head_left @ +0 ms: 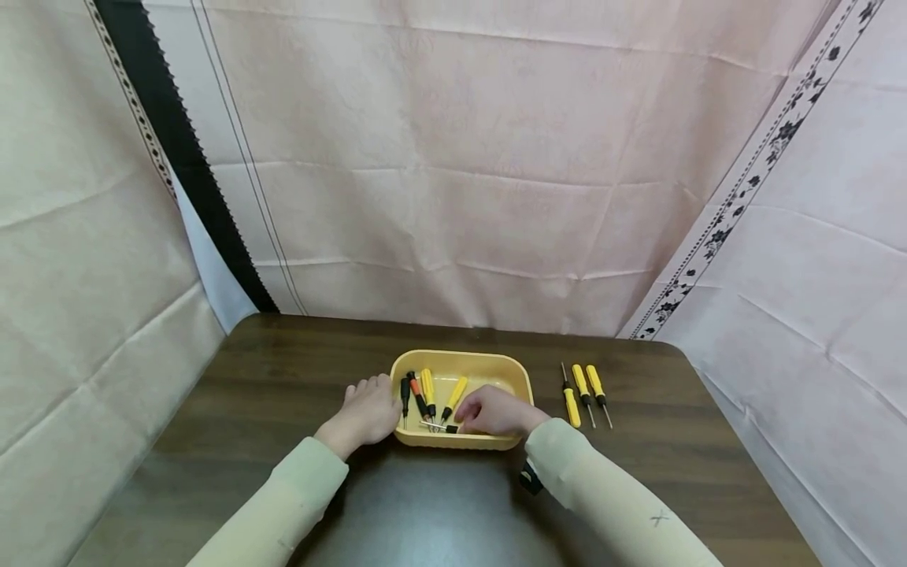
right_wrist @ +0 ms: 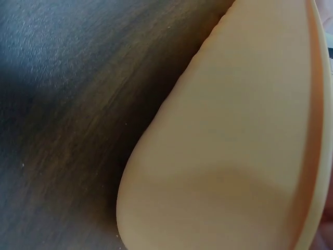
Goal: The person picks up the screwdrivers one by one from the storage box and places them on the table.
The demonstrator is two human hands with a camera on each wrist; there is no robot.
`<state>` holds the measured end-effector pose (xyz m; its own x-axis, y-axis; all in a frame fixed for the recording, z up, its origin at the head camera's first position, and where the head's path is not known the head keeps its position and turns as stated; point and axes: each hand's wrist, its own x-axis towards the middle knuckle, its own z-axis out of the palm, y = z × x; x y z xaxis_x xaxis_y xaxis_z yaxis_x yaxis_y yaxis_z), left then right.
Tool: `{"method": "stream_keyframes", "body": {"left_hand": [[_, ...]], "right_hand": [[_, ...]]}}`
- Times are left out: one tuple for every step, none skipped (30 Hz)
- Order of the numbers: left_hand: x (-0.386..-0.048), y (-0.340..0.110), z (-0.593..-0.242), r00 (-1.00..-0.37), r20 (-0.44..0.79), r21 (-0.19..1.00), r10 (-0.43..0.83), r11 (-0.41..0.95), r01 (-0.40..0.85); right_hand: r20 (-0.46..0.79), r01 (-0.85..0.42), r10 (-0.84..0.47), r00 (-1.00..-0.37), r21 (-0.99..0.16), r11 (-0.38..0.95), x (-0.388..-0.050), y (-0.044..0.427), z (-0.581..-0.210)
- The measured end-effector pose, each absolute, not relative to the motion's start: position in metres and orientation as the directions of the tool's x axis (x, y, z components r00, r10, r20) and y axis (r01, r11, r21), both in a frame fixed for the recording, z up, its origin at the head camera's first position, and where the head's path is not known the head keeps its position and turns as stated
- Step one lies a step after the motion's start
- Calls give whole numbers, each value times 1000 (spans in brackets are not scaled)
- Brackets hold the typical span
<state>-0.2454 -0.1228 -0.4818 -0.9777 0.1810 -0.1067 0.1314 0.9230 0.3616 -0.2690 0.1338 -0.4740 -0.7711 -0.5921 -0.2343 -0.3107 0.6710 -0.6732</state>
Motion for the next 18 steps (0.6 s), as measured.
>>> {"method": "stream_keyframes", "body": {"left_hand": [[-246,-123,-482,-978,-107,361,181,923,132],[-246,-123,-483,-978,-104,359,180,924,132],[-246,-123,-484,-979,-100,357,179,925,133],[-247,-123,-484,-980,-94,355,178,925,134],[-246,-123,-484,-980,-89,356,176,925,134],[-246,-123,-485,-981,-84,353,176,926,136],[-246,-123,-485,-981,-81,353,174,926,135],[-246,-123,-486,-981,-82,353,174,926,135],[-246,-123,-486,-981,-84,355,176,925,136],[-245,-122,-487,-980,-89,358,178,924,136],[-245,-122,-488,-979,-95,359,180,924,135],[-244,-122,-488,-978,-100,358,181,924,135],[-244,-122,-489,-978,-105,358,182,924,134],[-244,-122,-489,-978,-107,359,181,924,132],[-245,-121,-489,-979,-104,358,178,925,130],[-245,-121,-489,-980,-100,354,174,926,128],[-246,-121,-489,-981,-96,352,169,928,126],[-246,-120,-488,-982,-92,348,166,929,125]], "right_hand": [[-239,-309,-591,-770,-671,674,-269,133,-474],[-242,-309,-589,-771,-667,678,-269,133,-474],[-242,-308,-586,-773,-665,681,-269,133,-474],[-241,-309,-586,-774,-664,681,-269,132,-475],[-238,-310,-585,-775,-664,680,-269,132,-475],[-237,-310,-584,-776,-663,681,-269,131,-476],[-237,-308,-583,-777,-665,681,-269,131,-476],[-241,-302,-579,-779,-664,684,-269,131,-477],[-247,-293,-573,-782,-666,686,-268,132,-478],[-252,-285,-568,-783,-667,688,-268,132,-479],[-257,-275,-561,-787,-667,692,-268,132,-481],[-263,-266,-554,-790,-667,696,-268,133,-482],[-268,-255,-546,-794,-668,699,-268,133,-483],[-272,-243,-536,-799,-669,702,-268,133,-483],[-271,-239,-531,-803,-670,703,-269,133,-484],[-270,-234,-526,-807,-671,704,-269,133,-484],[-269,-232,-522,-809,-671,705,-270,133,-484],[-269,-230,-519,-811,-670,706,-270,133,-483]]}}
